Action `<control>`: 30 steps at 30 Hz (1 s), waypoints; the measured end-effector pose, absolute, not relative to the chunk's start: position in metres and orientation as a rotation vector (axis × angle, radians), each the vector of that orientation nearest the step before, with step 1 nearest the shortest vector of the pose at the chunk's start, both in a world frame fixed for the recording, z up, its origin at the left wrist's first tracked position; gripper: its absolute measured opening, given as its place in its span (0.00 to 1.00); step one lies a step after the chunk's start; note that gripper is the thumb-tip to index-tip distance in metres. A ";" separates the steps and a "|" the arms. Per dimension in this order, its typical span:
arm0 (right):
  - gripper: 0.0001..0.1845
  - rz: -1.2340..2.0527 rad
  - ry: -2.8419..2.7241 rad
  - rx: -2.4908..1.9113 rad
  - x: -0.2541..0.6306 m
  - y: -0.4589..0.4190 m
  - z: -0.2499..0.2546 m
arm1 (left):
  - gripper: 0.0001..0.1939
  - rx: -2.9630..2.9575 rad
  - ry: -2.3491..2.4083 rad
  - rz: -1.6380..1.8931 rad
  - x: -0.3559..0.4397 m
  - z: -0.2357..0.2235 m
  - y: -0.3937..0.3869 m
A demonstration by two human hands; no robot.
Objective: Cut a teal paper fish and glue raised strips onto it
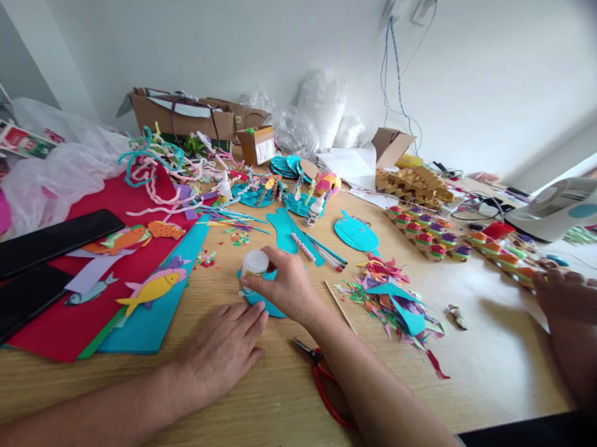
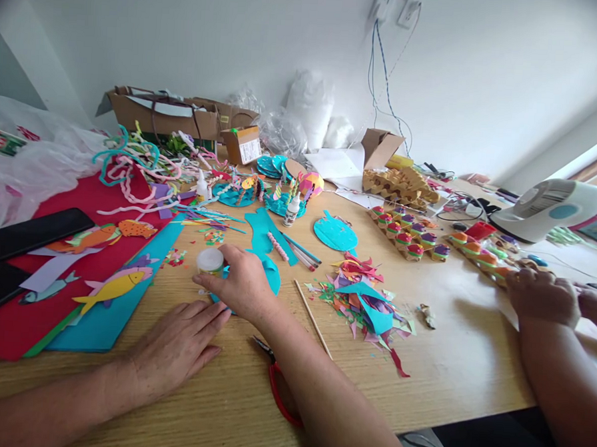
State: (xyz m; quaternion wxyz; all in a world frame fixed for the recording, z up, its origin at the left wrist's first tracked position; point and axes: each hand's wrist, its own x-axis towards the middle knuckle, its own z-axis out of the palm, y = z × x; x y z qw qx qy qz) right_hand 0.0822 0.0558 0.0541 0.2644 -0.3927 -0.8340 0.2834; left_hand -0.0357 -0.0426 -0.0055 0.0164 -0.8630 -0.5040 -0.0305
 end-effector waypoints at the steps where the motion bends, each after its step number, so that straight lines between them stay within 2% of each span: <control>1: 0.14 0.764 -2.255 -1.065 0.082 0.056 0.054 | 0.23 -2.679 -1.569 -0.091 -0.036 -0.006 -0.043; 18: 0.15 0.723 -2.218 -1.046 0.079 0.057 0.052 | 0.22 -2.659 -1.547 -0.151 -0.037 -0.009 -0.042; 30: 0.11 0.716 -2.217 -0.975 0.078 0.058 0.048 | 0.21 -2.673 -1.557 -0.222 -0.036 -0.010 -0.043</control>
